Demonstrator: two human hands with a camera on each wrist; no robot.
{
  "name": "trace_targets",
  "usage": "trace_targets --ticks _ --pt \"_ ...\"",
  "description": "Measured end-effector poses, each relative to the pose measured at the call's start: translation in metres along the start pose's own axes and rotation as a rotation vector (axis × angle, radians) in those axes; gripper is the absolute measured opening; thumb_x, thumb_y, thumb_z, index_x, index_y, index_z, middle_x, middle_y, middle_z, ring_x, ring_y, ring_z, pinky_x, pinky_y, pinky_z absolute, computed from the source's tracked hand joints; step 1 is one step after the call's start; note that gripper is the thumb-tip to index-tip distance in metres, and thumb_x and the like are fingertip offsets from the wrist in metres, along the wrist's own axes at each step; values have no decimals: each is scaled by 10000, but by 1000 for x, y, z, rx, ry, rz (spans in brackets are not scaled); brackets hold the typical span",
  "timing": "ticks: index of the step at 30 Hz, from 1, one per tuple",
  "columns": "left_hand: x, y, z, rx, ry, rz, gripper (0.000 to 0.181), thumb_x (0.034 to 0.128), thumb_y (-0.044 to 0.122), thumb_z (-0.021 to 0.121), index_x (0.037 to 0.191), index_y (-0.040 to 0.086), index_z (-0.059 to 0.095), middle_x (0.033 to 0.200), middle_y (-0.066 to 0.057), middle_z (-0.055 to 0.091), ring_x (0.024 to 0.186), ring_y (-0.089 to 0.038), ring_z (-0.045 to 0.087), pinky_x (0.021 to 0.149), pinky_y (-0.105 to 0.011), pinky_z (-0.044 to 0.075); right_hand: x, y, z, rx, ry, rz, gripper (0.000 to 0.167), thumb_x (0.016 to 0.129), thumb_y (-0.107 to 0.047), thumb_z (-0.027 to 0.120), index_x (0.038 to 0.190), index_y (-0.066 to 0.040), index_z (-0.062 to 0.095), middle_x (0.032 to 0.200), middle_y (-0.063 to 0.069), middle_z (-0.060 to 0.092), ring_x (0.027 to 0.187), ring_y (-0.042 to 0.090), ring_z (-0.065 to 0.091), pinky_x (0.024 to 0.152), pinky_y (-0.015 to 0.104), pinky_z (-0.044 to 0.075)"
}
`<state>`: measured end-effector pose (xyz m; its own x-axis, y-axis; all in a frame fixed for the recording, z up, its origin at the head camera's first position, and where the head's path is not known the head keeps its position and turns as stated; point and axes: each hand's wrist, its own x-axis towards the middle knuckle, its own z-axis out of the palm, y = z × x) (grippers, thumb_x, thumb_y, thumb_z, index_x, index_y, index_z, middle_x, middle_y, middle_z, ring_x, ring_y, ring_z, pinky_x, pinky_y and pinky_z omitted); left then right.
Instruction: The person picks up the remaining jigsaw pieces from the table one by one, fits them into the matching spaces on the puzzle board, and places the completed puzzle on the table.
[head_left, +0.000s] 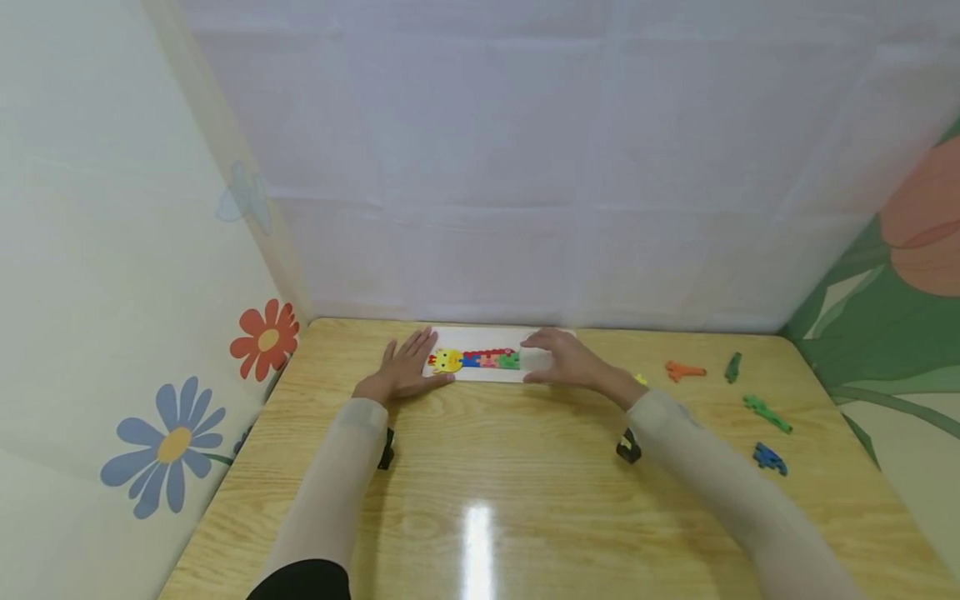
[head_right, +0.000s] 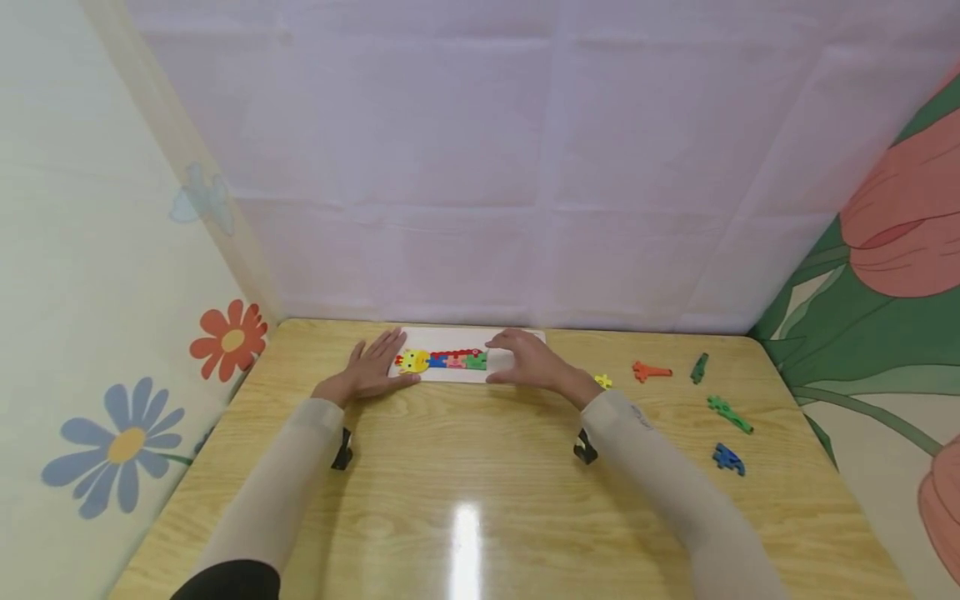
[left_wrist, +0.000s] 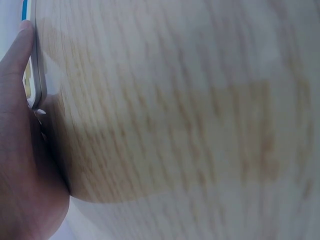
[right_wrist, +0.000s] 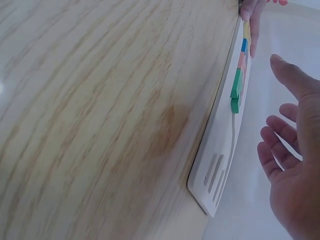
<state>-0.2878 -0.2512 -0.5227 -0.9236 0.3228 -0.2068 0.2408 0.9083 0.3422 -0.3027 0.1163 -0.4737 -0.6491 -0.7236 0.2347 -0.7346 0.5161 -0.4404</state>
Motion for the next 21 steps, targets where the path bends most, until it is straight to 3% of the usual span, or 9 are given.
trace_targets --ticks 10,21 --pt "2 -2 3 14 -1 1 1162 923 873 416 1718 118 29 1792 -79 -32 1653 -305 -33 1268 -636 -107 -14 -1 -8 -12 18 -17 626 858 -313 893 1329 49 693 1346 216 691 1282 403 623 1123 567 466" --pt "1 -2 2 2 8 7 1098 964 785 470 1717 114 36 1792 -85 -30 1653 -309 -37 1266 -632 -115 -27 6 -13 -26 20 -16 678 841 -322 906 1354 57 677 1333 235 693 1275 417 629 1124 565 467"
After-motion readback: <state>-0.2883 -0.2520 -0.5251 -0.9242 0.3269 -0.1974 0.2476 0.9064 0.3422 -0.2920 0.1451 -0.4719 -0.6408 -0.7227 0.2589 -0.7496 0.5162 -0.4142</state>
